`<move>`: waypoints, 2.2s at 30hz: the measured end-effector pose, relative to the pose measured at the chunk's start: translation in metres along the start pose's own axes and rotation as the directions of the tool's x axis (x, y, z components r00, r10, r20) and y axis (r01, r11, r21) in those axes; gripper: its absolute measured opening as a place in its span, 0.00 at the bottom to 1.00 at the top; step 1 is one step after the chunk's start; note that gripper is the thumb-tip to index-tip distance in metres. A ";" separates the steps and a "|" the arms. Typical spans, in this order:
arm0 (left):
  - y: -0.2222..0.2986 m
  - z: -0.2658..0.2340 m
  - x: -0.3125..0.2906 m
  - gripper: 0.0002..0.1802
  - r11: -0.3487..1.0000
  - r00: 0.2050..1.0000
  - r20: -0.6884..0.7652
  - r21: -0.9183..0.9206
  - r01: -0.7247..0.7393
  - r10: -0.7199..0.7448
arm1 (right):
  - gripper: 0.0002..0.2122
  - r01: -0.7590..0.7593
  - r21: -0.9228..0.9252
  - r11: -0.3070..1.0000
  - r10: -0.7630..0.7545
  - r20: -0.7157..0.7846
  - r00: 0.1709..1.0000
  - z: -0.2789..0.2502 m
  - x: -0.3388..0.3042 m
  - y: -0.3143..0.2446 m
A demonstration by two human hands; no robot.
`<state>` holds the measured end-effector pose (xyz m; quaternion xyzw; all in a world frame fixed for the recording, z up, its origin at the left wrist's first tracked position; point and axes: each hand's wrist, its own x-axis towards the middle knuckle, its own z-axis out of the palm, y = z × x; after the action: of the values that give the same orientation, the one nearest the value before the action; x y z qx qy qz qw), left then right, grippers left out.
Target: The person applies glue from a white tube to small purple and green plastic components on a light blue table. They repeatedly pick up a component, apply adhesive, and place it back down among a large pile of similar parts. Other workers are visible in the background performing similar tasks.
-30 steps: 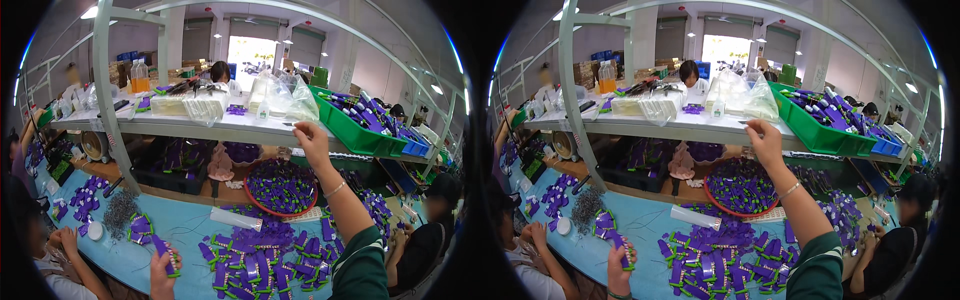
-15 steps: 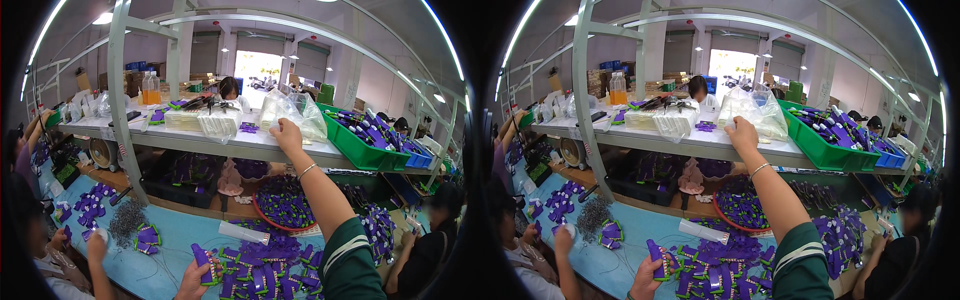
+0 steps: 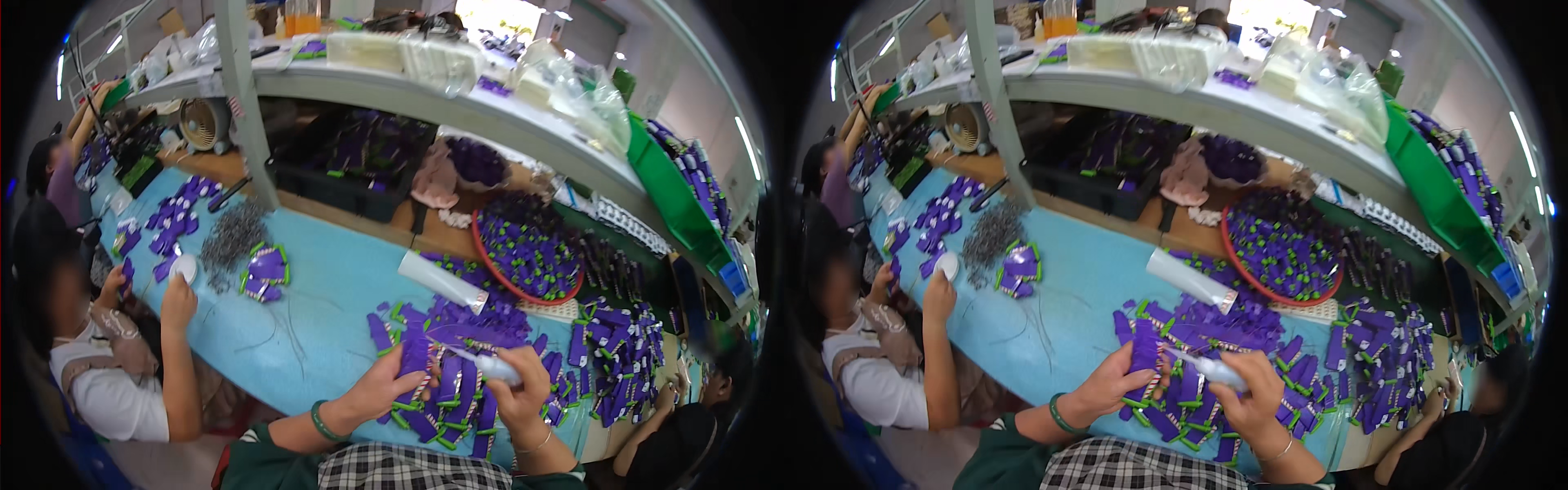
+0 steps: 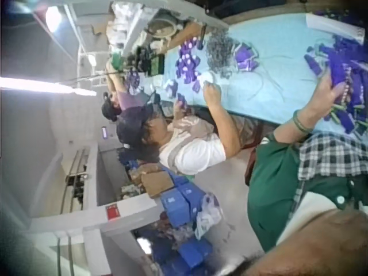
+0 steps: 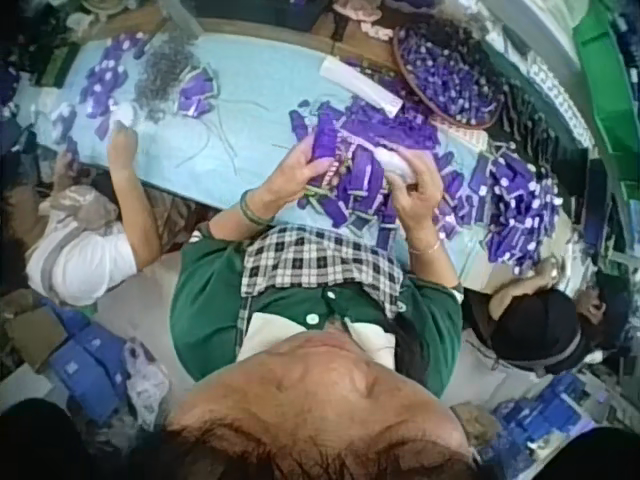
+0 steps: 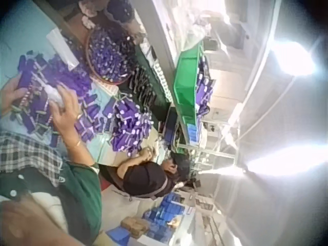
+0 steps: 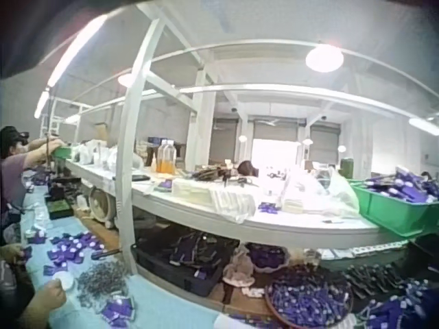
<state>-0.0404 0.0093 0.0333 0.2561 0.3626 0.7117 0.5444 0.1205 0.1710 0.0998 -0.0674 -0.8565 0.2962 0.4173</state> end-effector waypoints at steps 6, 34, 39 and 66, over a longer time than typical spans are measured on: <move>-0.024 0.013 -0.006 0.20 0.999 1.000 -0.011 -0.032 0.027 -0.027 | 0.19 0.070 -0.117 0.991 -0.071 -0.010 0.997 0.005 -0.046 0.001; -0.038 0.012 -0.005 0.27 0.987 0.994 0.043 0.138 0.089 -0.096 | 0.21 0.135 -0.201 0.970 -0.119 0.090 0.989 -0.003 -0.049 0.000; -0.038 0.013 -0.005 0.22 0.989 0.996 0.042 0.128 0.073 -0.079 | 0.20 0.128 -0.207 0.970 -0.112 0.089 0.990 -0.002 -0.049 0.000; -0.051 0.018 0.000 0.28 0.731 0.987 -0.036 0.676 -0.093 0.159 | 0.22 0.231 -0.219 0.948 -0.197 0.164 0.967 -0.004 -0.052 -0.004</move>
<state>0.0035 0.0211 0.0039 0.4264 0.6009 0.5791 0.3489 0.1574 0.1502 0.0687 -0.0022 -0.9151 0.1490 0.3747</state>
